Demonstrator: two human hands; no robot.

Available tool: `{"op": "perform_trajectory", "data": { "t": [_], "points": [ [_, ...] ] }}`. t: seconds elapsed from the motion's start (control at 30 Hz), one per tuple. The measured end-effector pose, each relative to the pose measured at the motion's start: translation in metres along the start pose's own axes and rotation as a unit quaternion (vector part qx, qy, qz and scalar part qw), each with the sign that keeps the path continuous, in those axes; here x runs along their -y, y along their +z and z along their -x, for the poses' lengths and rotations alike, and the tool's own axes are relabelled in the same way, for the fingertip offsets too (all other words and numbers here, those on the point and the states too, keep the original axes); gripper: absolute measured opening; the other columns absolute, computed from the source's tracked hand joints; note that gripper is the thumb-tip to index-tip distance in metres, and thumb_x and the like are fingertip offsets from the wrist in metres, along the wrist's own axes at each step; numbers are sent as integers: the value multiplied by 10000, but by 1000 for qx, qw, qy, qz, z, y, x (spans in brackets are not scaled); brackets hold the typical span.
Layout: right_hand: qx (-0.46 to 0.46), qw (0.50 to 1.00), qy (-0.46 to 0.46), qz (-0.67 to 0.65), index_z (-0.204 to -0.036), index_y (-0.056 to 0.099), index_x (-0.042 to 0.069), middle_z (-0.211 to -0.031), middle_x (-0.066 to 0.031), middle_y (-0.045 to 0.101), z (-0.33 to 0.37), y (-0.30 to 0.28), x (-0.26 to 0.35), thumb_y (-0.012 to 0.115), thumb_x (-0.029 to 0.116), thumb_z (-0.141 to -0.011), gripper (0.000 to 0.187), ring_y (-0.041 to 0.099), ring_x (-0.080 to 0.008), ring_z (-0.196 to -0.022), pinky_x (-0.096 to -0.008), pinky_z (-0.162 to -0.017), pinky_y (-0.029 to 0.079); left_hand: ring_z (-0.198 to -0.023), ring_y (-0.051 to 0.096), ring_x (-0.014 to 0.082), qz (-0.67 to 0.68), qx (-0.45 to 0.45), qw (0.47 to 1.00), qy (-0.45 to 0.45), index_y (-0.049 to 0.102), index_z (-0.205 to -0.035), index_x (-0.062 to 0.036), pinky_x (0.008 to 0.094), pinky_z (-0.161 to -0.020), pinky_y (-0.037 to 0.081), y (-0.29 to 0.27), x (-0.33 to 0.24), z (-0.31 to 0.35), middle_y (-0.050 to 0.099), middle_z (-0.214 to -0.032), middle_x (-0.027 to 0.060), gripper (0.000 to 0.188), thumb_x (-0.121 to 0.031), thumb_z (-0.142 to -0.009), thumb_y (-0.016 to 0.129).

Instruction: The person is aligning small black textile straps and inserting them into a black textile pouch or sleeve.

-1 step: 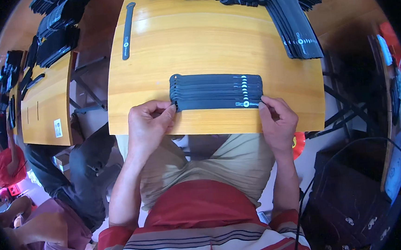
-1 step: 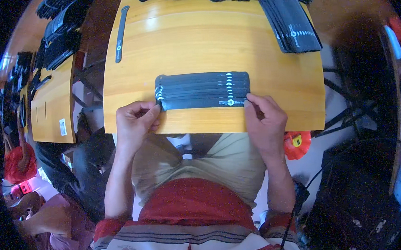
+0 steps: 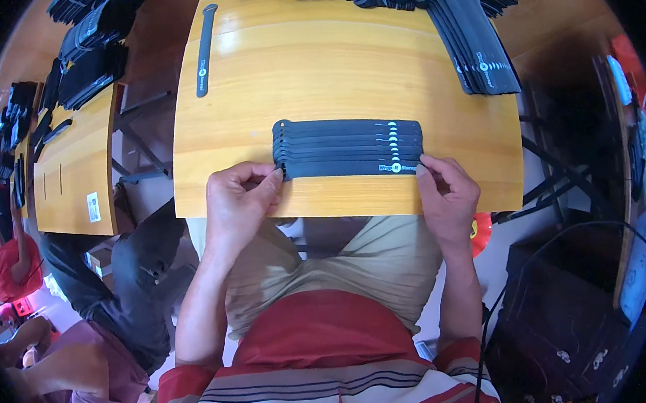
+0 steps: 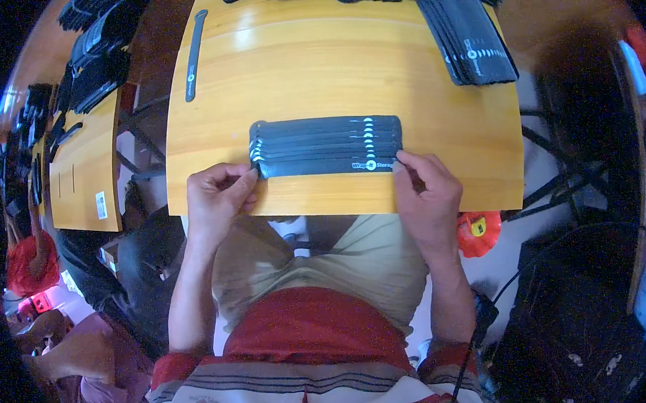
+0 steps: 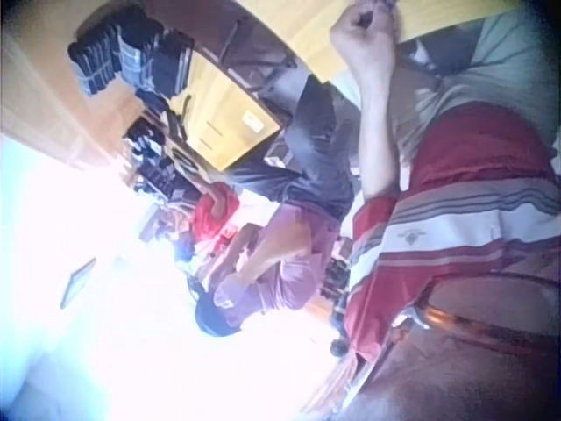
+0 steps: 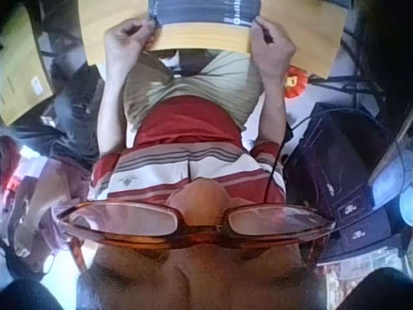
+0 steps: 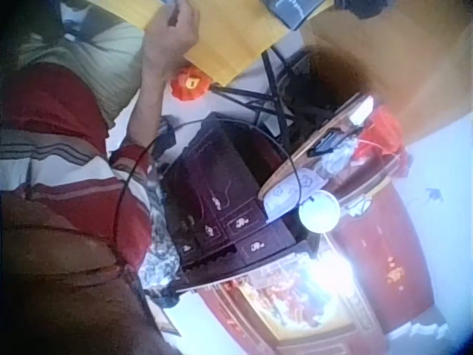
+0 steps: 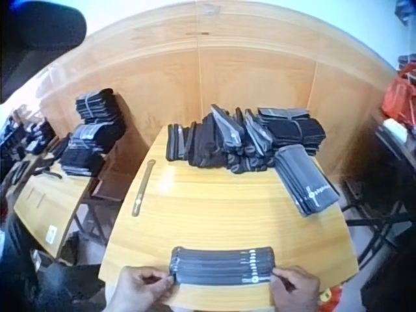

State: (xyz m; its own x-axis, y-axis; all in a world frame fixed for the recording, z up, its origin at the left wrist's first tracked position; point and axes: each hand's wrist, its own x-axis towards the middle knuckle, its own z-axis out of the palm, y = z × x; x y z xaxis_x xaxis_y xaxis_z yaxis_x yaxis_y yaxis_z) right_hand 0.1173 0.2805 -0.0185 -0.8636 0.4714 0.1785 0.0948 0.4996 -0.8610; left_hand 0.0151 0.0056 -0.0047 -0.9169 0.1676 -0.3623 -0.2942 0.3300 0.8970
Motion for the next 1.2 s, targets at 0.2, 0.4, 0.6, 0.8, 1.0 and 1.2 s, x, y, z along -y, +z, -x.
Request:
{"op": "perform_trajectory", "data": {
  "t": [0.2,0.4,0.6,0.8,1.0,1.2],
  "points": [
    [1,1000,-5,19,-1004,721,-38,-835,-131,698,-2,1,-1,706,4,-876,135,664,-168,-698,-291,-653,530,-564,579,48,-3,0,1000,2,733,-926,54,213,-525,478,0,2,-1,666,-667,29,123,-67,-940,710],
    [4,999,-1,36,-990,723,-36,-811,-138,694,-4,1,4,705,9,-870,130,667,-189,-669,-309,-632,532,-555,571,46,0,5,1000,7,733,-925,53,209,-515,467,-1,2,0,666,-663,30,115,-59,-939,708],
    [10,999,-2,52,-988,725,-33,-803,-134,695,-5,0,5,710,23,-867,135,666,-189,-655,-310,-623,530,-553,568,45,0,10,1000,9,730,-923,54,207,-510,457,-1,1,0,663,-660,26,115,-57,-942,705],
    [13,998,3,57,-989,728,-31,-808,-137,700,-7,0,5,705,26,-869,136,664,-185,-652,-310,-623,530,-554,568,43,-2,6,1000,5,731,-928,52,207,-511,457,0,-1,2,662,-660,24,115,-59,-943,705],
    [22,998,18,52,-997,727,-37,-820,-144,702,-7,-1,8,702,27,-870,144,664,-185,-660,-307,-630,530,-558,575,47,-2,3,1000,6,733,-933,52,208,-514,462,0,1,1,665,-664,26,111,-55,-939,705],
    [22,998,14,51,-1003,726,-40,-827,-146,702,-7,-1,5,701,29,-873,150,669,-190,-669,-310,-637,533,-562,578,45,-12,4,1000,11,734,-935,53,205,-516,468,0,-1,2,667,-668,28,110,-53,-938,705]
  ]
}}
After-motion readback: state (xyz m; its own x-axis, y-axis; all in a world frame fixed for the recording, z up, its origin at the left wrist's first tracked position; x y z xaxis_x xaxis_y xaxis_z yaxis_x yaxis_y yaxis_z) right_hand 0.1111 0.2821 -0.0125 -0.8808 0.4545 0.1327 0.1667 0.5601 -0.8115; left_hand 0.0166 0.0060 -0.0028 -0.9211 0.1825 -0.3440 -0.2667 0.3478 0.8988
